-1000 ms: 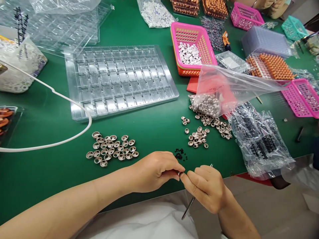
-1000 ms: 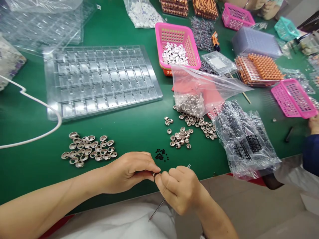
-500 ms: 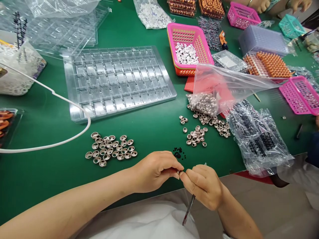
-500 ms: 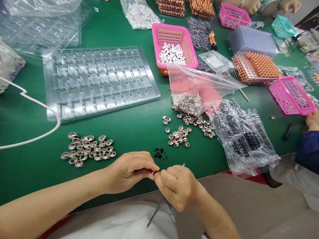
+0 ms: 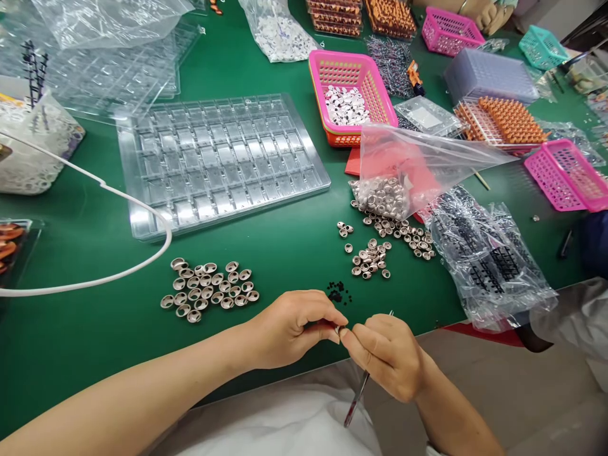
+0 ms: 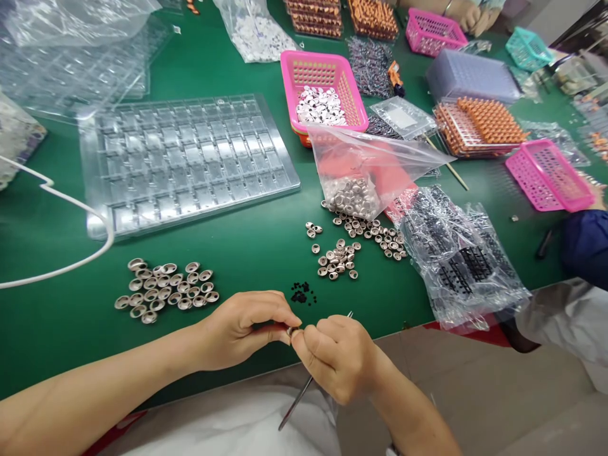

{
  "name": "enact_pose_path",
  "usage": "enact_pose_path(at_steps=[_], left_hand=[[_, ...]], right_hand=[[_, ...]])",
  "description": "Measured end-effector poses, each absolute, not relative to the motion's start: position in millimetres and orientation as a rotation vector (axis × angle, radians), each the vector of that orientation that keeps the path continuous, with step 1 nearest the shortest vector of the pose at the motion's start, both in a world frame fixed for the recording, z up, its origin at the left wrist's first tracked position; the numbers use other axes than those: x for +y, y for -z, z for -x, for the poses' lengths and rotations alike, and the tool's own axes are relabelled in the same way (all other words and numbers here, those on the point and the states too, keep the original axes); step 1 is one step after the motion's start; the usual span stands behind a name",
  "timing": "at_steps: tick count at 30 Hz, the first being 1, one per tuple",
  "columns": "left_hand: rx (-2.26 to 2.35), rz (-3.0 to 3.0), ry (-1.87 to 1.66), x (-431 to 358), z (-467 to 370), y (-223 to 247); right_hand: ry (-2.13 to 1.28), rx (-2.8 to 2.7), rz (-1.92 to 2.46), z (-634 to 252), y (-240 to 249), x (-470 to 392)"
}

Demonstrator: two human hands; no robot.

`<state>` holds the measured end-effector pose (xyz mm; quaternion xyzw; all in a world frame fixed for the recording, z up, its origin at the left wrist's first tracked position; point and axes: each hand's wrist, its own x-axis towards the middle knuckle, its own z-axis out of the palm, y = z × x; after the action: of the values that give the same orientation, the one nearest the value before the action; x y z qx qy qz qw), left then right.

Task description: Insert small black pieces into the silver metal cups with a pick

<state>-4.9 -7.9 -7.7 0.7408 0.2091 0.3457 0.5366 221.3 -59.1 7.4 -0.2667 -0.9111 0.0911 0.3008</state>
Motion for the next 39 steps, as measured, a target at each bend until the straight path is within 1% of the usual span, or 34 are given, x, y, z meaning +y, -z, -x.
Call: enact_pose_path(at_steps=[10, 15, 22, 29, 32, 36, 39], left_hand=[[0.496, -1.786, -0.909, -11, 3, 2], [0.512, -1.781, -0.927, -15, 3, 1], [0.529, -1.791, -0.957, -15, 3, -1], [0.589, -1.725, -0.898, -10, 4, 5], [0.666, -1.609, -0.810, -8, 4, 6], [0.767, -1.253, -0.651, -7, 4, 1], [0.795, -1.019, -0.563, -6, 4, -4]], right_hand=[[-0.291, -2.375, 0.687, -221, -4, -63], [-0.213, -2.356, 0.680, -220, -3, -67], [-0.199, -2.309, 0.675, -216, 0, -62], [-0.273, -2.309, 0.728, -216, 5, -57], [-0.318, -2.262, 0.819, -213, 8, -56], [-0.314, -2.065, 0.979, -209, 5, -60], [-0.399, -1.900, 1.100, -211, 4, -67]])
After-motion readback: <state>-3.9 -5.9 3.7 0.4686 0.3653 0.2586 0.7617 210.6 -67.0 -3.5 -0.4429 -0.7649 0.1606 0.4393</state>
